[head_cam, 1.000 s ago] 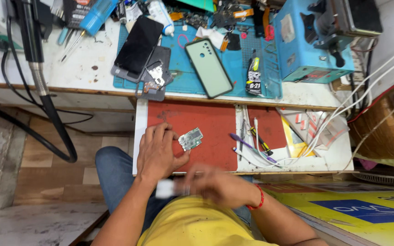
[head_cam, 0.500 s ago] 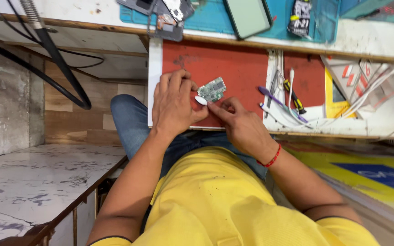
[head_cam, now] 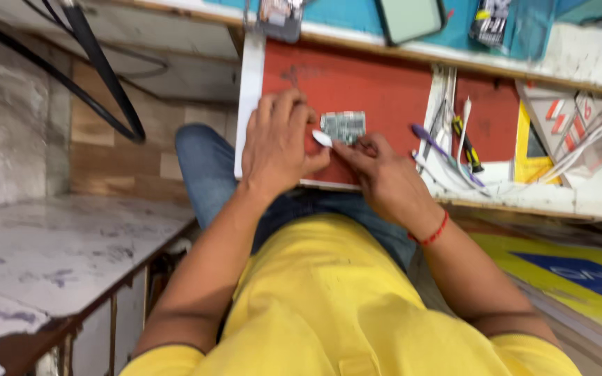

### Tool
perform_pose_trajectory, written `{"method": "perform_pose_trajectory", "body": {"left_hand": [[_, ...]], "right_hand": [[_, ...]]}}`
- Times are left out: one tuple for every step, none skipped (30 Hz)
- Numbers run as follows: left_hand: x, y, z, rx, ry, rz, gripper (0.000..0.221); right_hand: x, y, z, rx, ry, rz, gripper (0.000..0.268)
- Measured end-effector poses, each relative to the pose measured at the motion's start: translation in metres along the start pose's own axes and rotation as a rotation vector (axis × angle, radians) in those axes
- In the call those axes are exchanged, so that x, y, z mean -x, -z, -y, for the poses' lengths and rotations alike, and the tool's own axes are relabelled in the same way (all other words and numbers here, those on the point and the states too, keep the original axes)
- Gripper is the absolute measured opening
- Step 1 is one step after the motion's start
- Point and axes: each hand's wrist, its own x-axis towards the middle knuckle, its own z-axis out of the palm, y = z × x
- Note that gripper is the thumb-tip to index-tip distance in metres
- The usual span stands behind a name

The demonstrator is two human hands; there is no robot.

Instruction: The person cleans a small electronic component with a cotton swab, then uses a screwdriver to remove screws from the back of a disassembled smartphone. They continue to unscrew and manipulate the phone's back cover and internal parts on a workbench.

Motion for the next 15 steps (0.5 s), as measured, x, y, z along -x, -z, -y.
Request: {"method": "perform_pose_trajectory", "body": {"left_hand": [[-0.008,0.001,0.004,-0.029,-0.033,-0.014,0.055],[-0.005,-0.002,0.002,-0.035,-0.047,-0.006,0.059],[-0.001,-0.006,0.000,-0.041,-0.062,0.003,0.063],[0.004,-0.009,-0.001,-0.047,-0.065,0.012,0.061],[0.008,-0.011,-0.001,-0.054,-0.069,0.021,0.059],[0.005,-0.010,0.002,-0.075,-0.086,0.018,0.057],[0.002,-0.008,0.004,-0.071,-0.078,0.015,0.057],[0.001,-0.008,0.005,-0.060,-0.078,0.025,0.056],[-0.001,-0.008,0.005,-0.048,-0.077,0.035,0.056],[0.000,-0.011,0.003,-0.047,-0.069,0.037,0.055],[0.001,-0.014,0.001,-0.046,-0.061,0.038,0.054],[-0.002,-0.014,0.001,-0.056,-0.049,0.024,0.053],[-0.004,-0.015,0.000,-0.045,-0.041,0.023,0.053],[-0.005,-0.014,0.000,-0.042,-0.033,0.028,0.054],[-0.006,-0.013,0.002,-0.040,-0.024,0.032,0.054]], "right_hand": [[-0.004,-0.001,-0.006,0.003,-0.032,-0.031,0.053],[0.005,-0.002,-0.009,0.000,-0.087,-0.032,0.054],[0.015,-0.004,-0.011,-0.003,-0.142,-0.034,0.056],[0.022,-0.007,-0.012,0.014,-0.174,-0.021,0.057],[0.029,-0.008,-0.012,0.030,-0.206,-0.008,0.058],[0.027,-0.009,-0.014,0.049,-0.227,-0.015,0.059],[0.022,-0.010,-0.016,0.047,-0.193,-0.010,0.060],[0.022,-0.010,-0.015,0.045,-0.176,-0.005,0.061],[0.022,-0.010,-0.014,0.043,-0.159,0.000,0.061],[0.024,-0.008,-0.014,0.063,-0.184,-0.032,0.061],[0.026,-0.005,-0.013,0.084,-0.208,-0.063,0.060],[0.022,-0.003,-0.014,0.105,-0.213,-0.100,0.059],[0.018,0.000,-0.014,0.035,-0.177,-0.035,0.059],[0.014,-0.001,-0.013,-0.043,-0.140,0.028,0.059],[0.012,-0.002,-0.011,-0.121,-0.101,0.091,0.059]]}}
